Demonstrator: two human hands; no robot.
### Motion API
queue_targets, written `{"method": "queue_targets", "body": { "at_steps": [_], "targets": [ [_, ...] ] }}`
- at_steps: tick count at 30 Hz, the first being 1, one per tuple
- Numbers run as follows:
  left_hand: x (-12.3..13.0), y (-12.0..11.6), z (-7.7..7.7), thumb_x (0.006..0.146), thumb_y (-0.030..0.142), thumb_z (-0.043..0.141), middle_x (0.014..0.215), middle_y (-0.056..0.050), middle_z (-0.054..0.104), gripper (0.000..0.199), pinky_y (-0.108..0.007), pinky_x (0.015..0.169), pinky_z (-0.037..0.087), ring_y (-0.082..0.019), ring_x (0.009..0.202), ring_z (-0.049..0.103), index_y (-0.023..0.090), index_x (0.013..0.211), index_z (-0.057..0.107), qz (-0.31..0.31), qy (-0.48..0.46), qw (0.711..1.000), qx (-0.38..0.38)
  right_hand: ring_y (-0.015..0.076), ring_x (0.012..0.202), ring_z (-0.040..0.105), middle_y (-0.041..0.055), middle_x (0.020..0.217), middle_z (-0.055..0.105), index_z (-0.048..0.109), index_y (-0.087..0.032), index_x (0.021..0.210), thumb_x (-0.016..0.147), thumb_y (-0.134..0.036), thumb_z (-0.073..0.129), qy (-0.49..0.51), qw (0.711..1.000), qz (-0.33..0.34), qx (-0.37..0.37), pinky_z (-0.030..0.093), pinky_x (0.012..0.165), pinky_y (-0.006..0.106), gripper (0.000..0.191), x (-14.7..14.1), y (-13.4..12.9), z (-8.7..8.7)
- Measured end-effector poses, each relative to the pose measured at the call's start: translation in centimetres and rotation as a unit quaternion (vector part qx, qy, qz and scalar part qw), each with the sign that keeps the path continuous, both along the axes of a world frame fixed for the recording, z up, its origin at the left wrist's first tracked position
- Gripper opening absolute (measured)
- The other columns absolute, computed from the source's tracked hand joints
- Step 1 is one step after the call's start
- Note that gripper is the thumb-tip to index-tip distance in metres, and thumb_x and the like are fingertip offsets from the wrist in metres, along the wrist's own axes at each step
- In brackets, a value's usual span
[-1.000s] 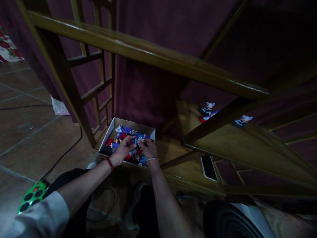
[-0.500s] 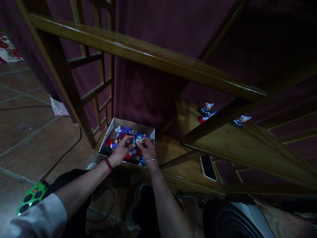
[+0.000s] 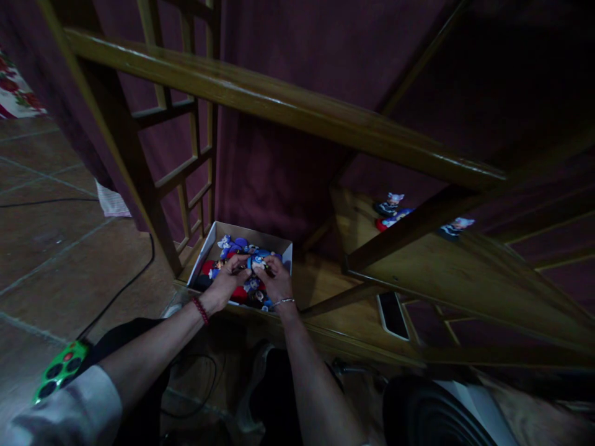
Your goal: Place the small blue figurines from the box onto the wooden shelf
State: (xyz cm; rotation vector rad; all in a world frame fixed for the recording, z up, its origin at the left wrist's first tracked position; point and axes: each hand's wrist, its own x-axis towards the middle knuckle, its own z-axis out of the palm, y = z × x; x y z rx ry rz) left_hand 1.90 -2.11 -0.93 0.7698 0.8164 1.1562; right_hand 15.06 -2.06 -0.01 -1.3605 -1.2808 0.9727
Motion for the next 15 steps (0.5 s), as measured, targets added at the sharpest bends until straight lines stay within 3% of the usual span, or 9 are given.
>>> {"method": "queue_targets", "body": {
  "at_steps": [8,15],
  "targets": [
    [-0.7,-0.2,0.8,0.059,0.018,0.071,0.088,-0.003,0.062,0.038,-0.023,0.066,0.046,-0.011,0.072,0.057,0.018,0.094,0.058,-0.014,-0.044,0.996,-0.069,0.0146,0.07,0.058,-0.0031,0.078,0.063,0.052,-0.024,0.08,0.064,-0.033,0.059,-0.018,0.999,0.028,0.011,0.046,0.066,0.026,0.019,-0.3,0.0,0.0],
    [-1.3,-0.2,1.5,0.063,0.011,0.068,0.081,-0.002,0.063,0.025,-0.026,0.076,0.047,-0.011,0.075,0.059,0.014,0.087,0.061,-0.005,-0.067,0.991,-0.118,0.0147,0.071,0.058,-0.0028,0.079,0.063,0.054,-0.024,0.081,0.065,-0.031,0.059,-0.034,0.998,0.042,0.018,0.045,0.068,0.026,0.018,-0.7,0.2,-0.2]
  ]
}}
